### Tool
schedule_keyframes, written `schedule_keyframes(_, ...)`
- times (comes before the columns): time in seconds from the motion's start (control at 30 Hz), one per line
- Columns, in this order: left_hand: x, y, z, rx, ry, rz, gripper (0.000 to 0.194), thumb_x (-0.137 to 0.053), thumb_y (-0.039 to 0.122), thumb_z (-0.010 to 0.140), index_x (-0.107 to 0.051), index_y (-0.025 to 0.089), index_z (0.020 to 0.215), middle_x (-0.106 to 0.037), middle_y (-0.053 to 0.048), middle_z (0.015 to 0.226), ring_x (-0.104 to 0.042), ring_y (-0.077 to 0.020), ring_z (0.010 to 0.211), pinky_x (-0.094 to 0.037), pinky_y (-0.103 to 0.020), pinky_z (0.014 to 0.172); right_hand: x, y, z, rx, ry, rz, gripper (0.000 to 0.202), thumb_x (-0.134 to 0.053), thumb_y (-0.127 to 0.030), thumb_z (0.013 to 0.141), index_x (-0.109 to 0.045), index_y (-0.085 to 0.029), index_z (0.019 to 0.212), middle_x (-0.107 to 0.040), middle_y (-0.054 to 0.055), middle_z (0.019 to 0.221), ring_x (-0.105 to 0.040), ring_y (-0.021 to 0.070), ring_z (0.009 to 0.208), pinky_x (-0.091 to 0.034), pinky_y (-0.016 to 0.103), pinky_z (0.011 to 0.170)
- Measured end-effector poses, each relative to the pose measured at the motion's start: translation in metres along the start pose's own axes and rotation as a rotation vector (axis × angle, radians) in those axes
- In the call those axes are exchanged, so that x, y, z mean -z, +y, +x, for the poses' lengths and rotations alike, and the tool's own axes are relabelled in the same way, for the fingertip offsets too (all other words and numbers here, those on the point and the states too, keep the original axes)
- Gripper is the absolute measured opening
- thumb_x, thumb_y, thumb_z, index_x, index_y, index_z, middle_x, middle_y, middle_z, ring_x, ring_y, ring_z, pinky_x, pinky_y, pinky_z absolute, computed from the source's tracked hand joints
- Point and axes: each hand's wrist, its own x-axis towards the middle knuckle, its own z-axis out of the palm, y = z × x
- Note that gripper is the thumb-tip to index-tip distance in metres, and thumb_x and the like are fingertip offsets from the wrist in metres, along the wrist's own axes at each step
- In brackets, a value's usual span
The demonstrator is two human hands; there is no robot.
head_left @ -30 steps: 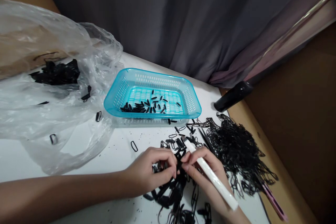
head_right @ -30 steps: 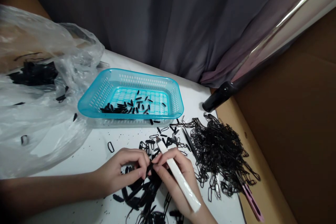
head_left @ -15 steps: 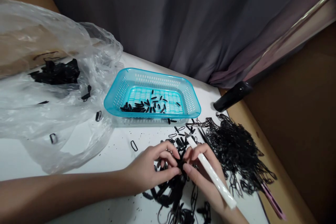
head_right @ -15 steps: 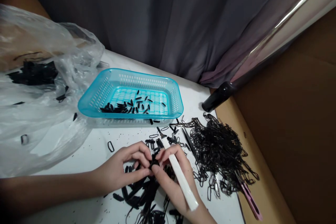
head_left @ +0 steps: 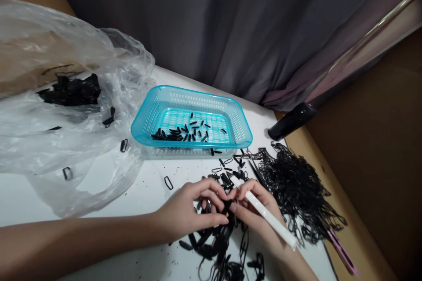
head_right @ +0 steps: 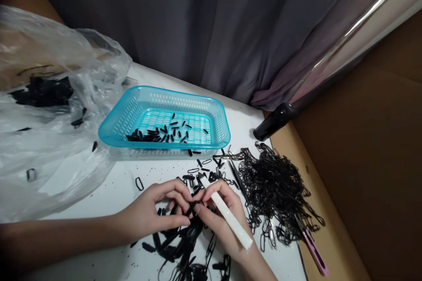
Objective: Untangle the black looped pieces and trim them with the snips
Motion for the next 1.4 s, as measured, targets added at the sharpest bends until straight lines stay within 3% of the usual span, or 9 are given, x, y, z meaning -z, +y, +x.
schedule_keyframes(0.4, 0.001, 0.006, 0.0, 0.097, 0.023, 0.035, 0.022, -0.071, 0.035, 0.081, -0.059, 0.022, 0.094, -0.074, 0.003, 0.077, -0.063, -0.0171, 0.075, -0.044, -0.031, 0.073, 0.002, 0.004, 0.0, -0.003, 0.008, 0.04, 0.017, -0.079, -0.024, 0.081, -0.062, -0.024, 0.083, -0.07, -0.001, 0.089, -0.056, 0.0106, 0.07, -0.043, 0.021, 0.063)
schedule_keyframes(0.53, 0.001, 0.005, 0.0, 0.108, 0.02, 0.042, 0.021, -0.071, 0.033, 0.081, -0.059, 0.022, 0.093, -0.074, 0.002, 0.078, -0.063, -0.0176, 0.076, -0.044, -0.031, 0.074, -0.002, 0.002, -0.001, 0.016, 0.003, 0.046, 0.018, -0.079, -0.024, 0.081, -0.061, -0.024, 0.085, -0.069, -0.002, 0.091, -0.058, 0.011, 0.075, -0.045, 0.02, 0.067)
schedule_keyframes(0.9, 0.002, 0.004, -0.003, 0.012, -0.054, -0.032, 0.01, -0.056, 0.03, 0.094, -0.054, 0.022, 0.1, -0.076, -0.002, 0.085, -0.067, -0.0159, 0.078, -0.051, -0.029, 0.073, -0.002, 0.001, 0.0, -0.02, 0.109, 0.005, 0.026, -0.082, -0.025, 0.077, -0.056, -0.021, 0.074, -0.069, -0.001, 0.081, -0.061, 0.013, 0.073, -0.048, 0.023, 0.07)
schedule_keyframes(1.2, 0.0, -0.002, 0.0, 0.0, -0.023, 0.002, 0.014, -0.056, 0.027, 0.095, -0.059, 0.022, 0.107, -0.077, -0.001, 0.086, -0.07, -0.0159, 0.078, -0.054, -0.03, 0.076, -0.006, 0.006, 0.0, 0.086, 0.19, -0.106, 0.026, -0.075, -0.022, 0.081, -0.05, -0.022, 0.074, -0.066, -0.002, 0.08, -0.06, 0.0135, 0.076, -0.047, 0.022, 0.071)
schedule_keyframes(1.4, 0.002, 0.001, -0.002, 0.009, -0.014, -0.034, 0.011, -0.057, 0.028, 0.094, -0.058, 0.021, 0.102, -0.077, -0.003, 0.085, -0.072, -0.0171, 0.08, -0.055, -0.031, 0.075, 0.0, 0.0, -0.002, 0.108, 0.112, -0.201, 0.018, -0.074, -0.027, 0.085, -0.057, -0.023, 0.079, -0.066, -0.002, 0.083, -0.059, 0.0119, 0.072, -0.046, 0.02, 0.066)
